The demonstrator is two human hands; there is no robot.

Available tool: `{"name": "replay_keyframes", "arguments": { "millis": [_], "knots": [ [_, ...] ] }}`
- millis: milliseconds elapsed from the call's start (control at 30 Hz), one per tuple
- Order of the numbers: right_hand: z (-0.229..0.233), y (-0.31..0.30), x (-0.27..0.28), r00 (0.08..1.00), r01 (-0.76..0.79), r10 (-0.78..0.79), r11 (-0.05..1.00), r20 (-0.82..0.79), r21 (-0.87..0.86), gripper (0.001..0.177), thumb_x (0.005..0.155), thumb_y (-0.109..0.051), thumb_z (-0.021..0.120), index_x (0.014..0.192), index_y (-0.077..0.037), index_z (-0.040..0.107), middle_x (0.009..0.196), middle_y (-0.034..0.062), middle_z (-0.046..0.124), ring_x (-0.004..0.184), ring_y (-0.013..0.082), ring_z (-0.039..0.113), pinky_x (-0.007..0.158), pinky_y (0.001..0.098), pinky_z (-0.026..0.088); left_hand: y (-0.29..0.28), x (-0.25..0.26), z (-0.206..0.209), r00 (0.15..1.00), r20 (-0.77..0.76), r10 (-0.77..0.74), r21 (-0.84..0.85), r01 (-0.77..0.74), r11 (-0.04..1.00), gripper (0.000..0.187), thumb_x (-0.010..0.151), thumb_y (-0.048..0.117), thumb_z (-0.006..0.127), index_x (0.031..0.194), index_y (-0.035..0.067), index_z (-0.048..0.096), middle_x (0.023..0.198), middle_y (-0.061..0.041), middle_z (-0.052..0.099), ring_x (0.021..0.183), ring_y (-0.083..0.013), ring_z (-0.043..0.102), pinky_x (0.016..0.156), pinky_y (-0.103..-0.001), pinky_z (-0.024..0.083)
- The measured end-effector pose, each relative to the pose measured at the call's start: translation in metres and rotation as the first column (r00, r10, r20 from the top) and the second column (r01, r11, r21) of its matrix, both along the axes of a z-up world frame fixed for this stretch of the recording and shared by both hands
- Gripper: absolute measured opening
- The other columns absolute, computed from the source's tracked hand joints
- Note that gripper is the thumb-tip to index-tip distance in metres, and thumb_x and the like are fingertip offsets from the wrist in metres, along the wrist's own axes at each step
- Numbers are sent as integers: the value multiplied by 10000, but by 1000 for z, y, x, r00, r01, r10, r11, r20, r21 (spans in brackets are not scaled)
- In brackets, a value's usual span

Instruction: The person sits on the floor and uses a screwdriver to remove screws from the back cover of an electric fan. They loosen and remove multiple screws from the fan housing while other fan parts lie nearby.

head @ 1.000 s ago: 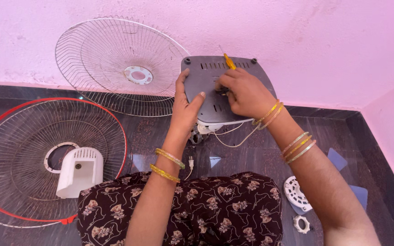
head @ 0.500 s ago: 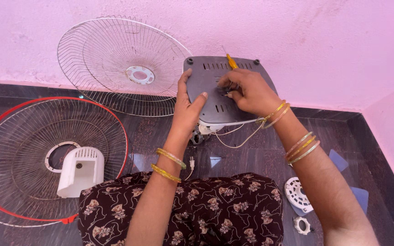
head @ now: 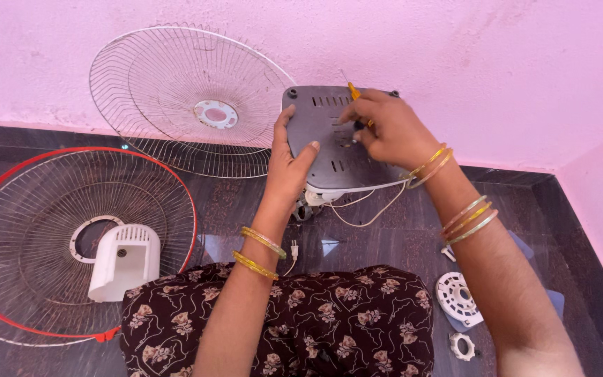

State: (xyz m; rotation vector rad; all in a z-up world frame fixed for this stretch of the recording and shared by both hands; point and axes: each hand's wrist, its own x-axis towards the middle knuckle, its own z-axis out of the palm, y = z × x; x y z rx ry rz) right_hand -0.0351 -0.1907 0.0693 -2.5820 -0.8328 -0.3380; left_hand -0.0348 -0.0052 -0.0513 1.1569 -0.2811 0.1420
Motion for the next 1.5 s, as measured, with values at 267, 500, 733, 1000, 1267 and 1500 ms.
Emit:
{"name": "replay_keyframes", "arguments": {
  "millis": [267, 500, 733, 1000, 1267, 1500],
  "knots": [
    [-9, -11, 2, 978, 184, -143, 933, -149, 310, 157, 854, -94, 813, 1007, -106, 778, 929, 28, 676, 769, 136, 640, 697, 276, 558, -2, 1, -1, 1000, 8, -12, -25, 12, 1000, 713, 917, 15, 604, 1558, 118, 311, 1545, -183, 410, 1370, -267, 498, 1091, -358, 470],
    [-47, -31, -4, 969, 230, -116, 758, -220, 611, 162, 881, -37, 777, 1040, -32, 744, 928, 35, 725, 788, 77, 634, 746, 219, 546, 1, 2, 1, 999, -47, -15, -33, 13, 999, 712, 901, 53, 593, 1549, 139, 312, 1524, -180, 421, 1335, -269, 514, 1062, -370, 490],
    [-50, -35, -3, 950, 240, 46, 521, -308, 819, 135, 940, -12, 737, 1066, -57, 749, 920, 12, 711, 776, 78, 621, 719, 211, 541, 3, 6, 1, 999, -34, -8, -35, 7, 999, 705, 910, 56, 590, 1554, 142, 317, 1532, -181, 425, 1343, -269, 507, 1082, -364, 464],
    [-50, 12, -31, 870, 201, 283, 542, -403, 816, 127, 850, 15, 755, 955, -54, 736, 1010, 47, 750, 903, 142, 721, 869, 273, 628, 3, 9, 0, 999, -33, 7, -26, -8, 1000, 697, 900, 55, 588, 1544, 138, 335, 1549, -174, 417, 1373, -275, 495, 1107, -371, 442],
    [-56, 37, -36, 881, 128, 241, 706, -406, 696, 202, 867, 52, 720, 1051, -29, 704, 973, -5, 715, 865, 40, 655, 759, 218, 556, 0, 13, -6, 1000, 17, -12, -71, 14, 997, 684, 915, 37, 576, 1550, 125, 337, 1552, -174, 413, 1386, -274, 475, 1137, -368, 407],
    [-56, 41, -42, 949, 112, 64, 848, -310, 518, 172, 837, 35, 763, 992, -33, 731, 880, -5, 725, 728, 36, 582, 637, 222, 487, 2, 12, -6, 994, -54, -96, -136, 88, 987, 693, 907, 39, 558, 1546, 183, 333, 1505, -161, 446, 1315, -255, 522, 1079, -366, 452]
  ]
}}
